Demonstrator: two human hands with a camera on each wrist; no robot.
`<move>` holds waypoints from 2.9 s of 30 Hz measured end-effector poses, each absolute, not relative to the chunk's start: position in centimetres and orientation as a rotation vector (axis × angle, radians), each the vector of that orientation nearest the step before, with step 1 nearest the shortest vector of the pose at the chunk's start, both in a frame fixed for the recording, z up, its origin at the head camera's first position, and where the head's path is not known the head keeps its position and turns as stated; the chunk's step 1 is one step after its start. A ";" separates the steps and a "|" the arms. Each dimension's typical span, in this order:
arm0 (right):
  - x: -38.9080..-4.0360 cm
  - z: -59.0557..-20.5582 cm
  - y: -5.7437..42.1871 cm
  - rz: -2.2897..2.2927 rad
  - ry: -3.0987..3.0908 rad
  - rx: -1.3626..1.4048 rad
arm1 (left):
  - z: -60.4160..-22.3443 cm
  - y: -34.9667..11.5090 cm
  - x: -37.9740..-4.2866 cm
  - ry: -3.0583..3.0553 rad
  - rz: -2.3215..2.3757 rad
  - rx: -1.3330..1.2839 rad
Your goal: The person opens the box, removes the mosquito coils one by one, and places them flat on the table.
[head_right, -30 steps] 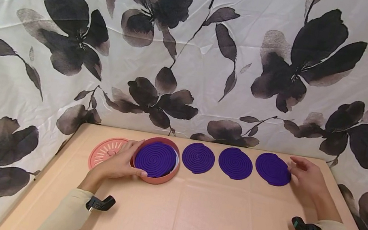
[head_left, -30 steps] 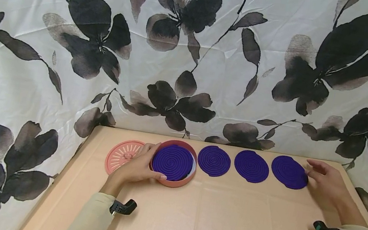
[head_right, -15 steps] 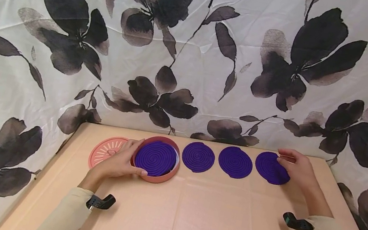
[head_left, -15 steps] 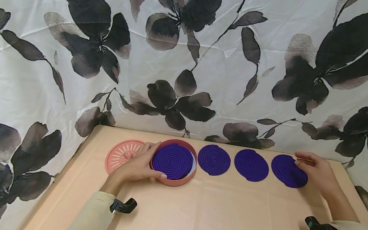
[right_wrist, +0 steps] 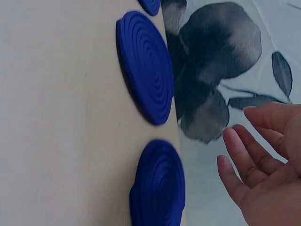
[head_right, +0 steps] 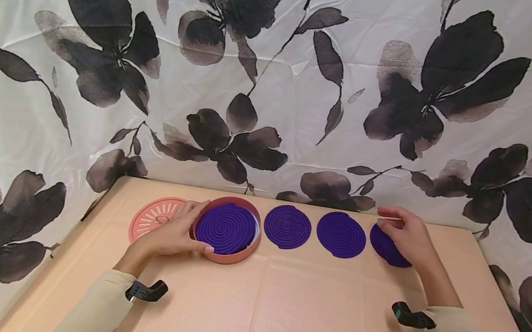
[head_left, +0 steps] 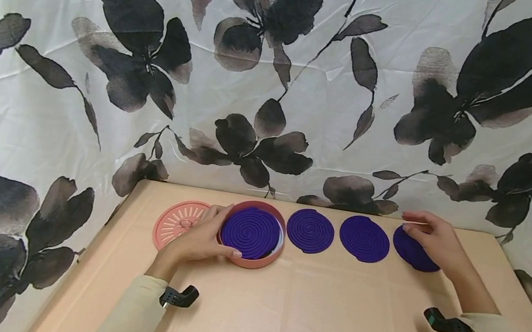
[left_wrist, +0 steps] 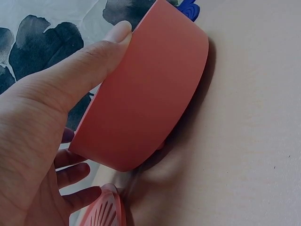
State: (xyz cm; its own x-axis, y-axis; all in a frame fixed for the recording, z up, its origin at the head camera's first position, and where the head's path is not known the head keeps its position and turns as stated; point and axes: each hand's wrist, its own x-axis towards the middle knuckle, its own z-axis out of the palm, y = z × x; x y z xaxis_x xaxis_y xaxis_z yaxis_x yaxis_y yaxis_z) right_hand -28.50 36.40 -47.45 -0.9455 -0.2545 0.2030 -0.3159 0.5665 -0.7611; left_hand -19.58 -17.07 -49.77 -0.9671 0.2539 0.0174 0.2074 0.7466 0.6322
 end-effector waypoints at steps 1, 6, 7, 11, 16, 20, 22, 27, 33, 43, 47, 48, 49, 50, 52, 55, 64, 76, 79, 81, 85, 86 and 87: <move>-28.5 -47.3 36.1 1.354 -2.719 0.504 | -49.8 -17.1 -19.6 2.871 1.024 0.380; -28.6 -46.8 34.7 1.465 -2.706 0.549 | -49.8 -17.1 -19.6 2.869 1.026 0.378; -28.6 -46.7 34.4 1.493 -2.701 0.568 | -49.9 -17.1 -19.6 2.868 1.025 0.374; -28.4 -46.2 33.1 1.562 -2.681 0.666 | -50.0 -17.2 -19.5 2.872 1.018 0.358; -28.0 -45.6 31.2 1.561 -2.705 0.699 | -50.1 -17.3 -19.4 2.877 1.007 0.338; -27.8 -45.4 29.8 1.642 -2.692 0.726 | -50.2 -17.2 -19.4 2.879 1.000 0.340; -27.8 -45.4 29.0 1.687 -2.677 0.742 | -50.1 -17.1 -19.4 2.879 0.996 0.342; -27.9 -45.3 27.0 1.785 -2.641 0.788 | -50.0 -17.1 -19.5 2.877 1.015 0.351; -27.9 -45.1 24.9 1.840 -2.599 0.863 | -50.0 -17.1 -19.7 2.884 1.008 0.364; -27.7 -44.8 21.6 1.842 -2.573 0.940 | -50.0 -17.1 -19.7 2.888 1.003 0.358; -27.6 -44.7 20.2 1.872 -2.559 0.982 | -50.0 -17.1 -19.7 2.898 0.992 0.355; -27.5 -44.7 19.9 1.881 -2.557 0.993 | -50.0 -17.2 -19.7 2.900 0.992 0.355; -27.5 -44.8 19.5 1.901 -2.552 0.995 | -50.0 -17.2 -19.7 2.901 0.995 0.357; -27.5 -44.8 19.2 1.929 -2.547 1.003 | -50.0 -17.2 -19.8 2.902 0.997 0.358; -27.5 -44.9 18.6 1.979 -2.541 1.010 | -49.9 -17.2 -19.8 2.903 0.997 0.361; -27.5 -45.1 17.6 2.046 -2.526 1.040 | -49.8 -17.2 -19.8 2.901 0.998 0.362; -27.6 -46.1 15.3 2.030 -2.517 1.126 | -49.9 -17.1 -19.8 2.888 1.018 0.347; -27.2 -46.5 13.1 2.021 -2.528 1.179 | -49.8 -16.9 -19.8 2.887 0.997 0.341; -27.2 -46.7 12.6 2.001 -2.530 1.210 | -49.8 -16.8 -19.8 2.885 0.991 0.340; -27.2 -46.8 12.4 1.988 -2.542 1.221 | -49.7 -16.8 -19.7 2.881 0.992 0.338; -27.1 -46.9 11.8 1.930 -2.570 1.240 | -49.7 -16.8 -19.7 2.872 1.003 0.338; -27.1 -47.0 11.6 1.912 -2.575 1.241 | -49.7 -16.8 -19.7 2.871 1.008 0.340; -27.1 -46.9 11.4 1.895 -2.576 1.248 | -49.7 -16.8 -19.7 2.870 1.009 0.341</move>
State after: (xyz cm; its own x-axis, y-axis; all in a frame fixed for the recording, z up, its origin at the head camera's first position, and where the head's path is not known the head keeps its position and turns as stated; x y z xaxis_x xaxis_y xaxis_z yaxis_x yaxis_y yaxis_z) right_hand -27.09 11.44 -46.95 -0.6992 -0.6926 0.1774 -0.3756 0.1448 -0.9154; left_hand -19.71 -16.83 -49.74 -0.9720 0.2351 -0.0017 0.1823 0.7582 0.6260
